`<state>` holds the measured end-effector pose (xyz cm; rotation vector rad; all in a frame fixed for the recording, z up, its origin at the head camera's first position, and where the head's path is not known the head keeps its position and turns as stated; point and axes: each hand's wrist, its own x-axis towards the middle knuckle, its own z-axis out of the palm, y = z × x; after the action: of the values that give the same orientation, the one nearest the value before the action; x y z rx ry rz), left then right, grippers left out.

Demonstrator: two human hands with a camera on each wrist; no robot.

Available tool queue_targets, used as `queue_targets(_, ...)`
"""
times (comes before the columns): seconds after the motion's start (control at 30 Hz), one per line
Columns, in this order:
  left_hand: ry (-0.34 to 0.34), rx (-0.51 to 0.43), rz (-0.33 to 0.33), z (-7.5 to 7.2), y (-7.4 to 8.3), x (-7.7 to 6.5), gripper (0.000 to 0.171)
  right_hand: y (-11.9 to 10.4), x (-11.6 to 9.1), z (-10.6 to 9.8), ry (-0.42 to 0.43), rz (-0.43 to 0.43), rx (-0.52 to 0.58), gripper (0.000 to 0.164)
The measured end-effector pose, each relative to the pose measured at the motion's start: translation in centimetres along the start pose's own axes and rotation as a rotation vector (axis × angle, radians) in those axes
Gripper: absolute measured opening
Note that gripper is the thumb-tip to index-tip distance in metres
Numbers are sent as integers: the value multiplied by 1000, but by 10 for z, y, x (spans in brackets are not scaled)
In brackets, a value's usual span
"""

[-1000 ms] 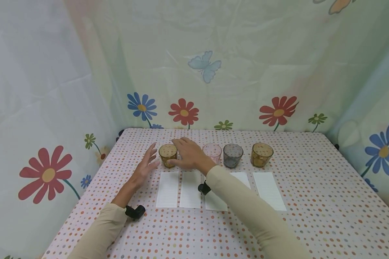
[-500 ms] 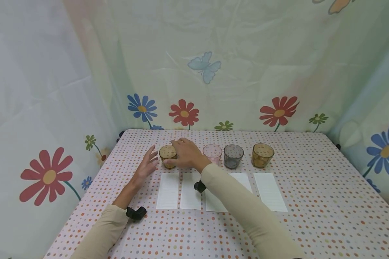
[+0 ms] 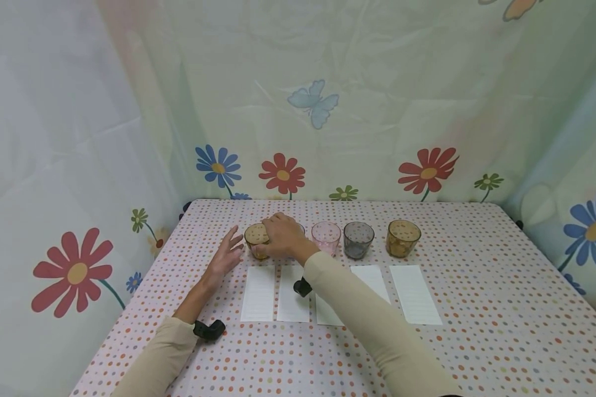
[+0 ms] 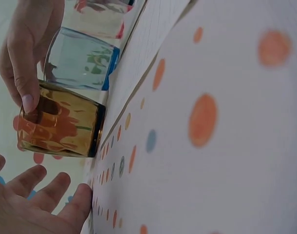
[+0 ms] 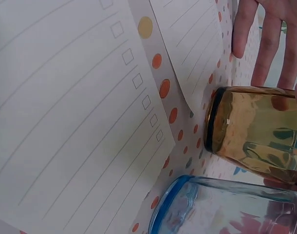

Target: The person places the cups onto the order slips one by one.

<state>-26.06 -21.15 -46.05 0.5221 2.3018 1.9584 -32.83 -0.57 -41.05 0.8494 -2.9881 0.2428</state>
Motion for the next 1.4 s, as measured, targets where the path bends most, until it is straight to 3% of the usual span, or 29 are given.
queue_targets(0.37, -10, 57, 37, 2, 2, -4, 78, -2, -11, -6, 61, 1, 159, 82)
queue_targets(0.97, -35, 28, 64, 4, 13, -25, 79, -11, -39, -15, 89, -152, 413, 73)
queue_targets(1.4, -74, 27, 36, 4, 16, -43, 80, -12, -57, -14, 82, -233, 463, 70)
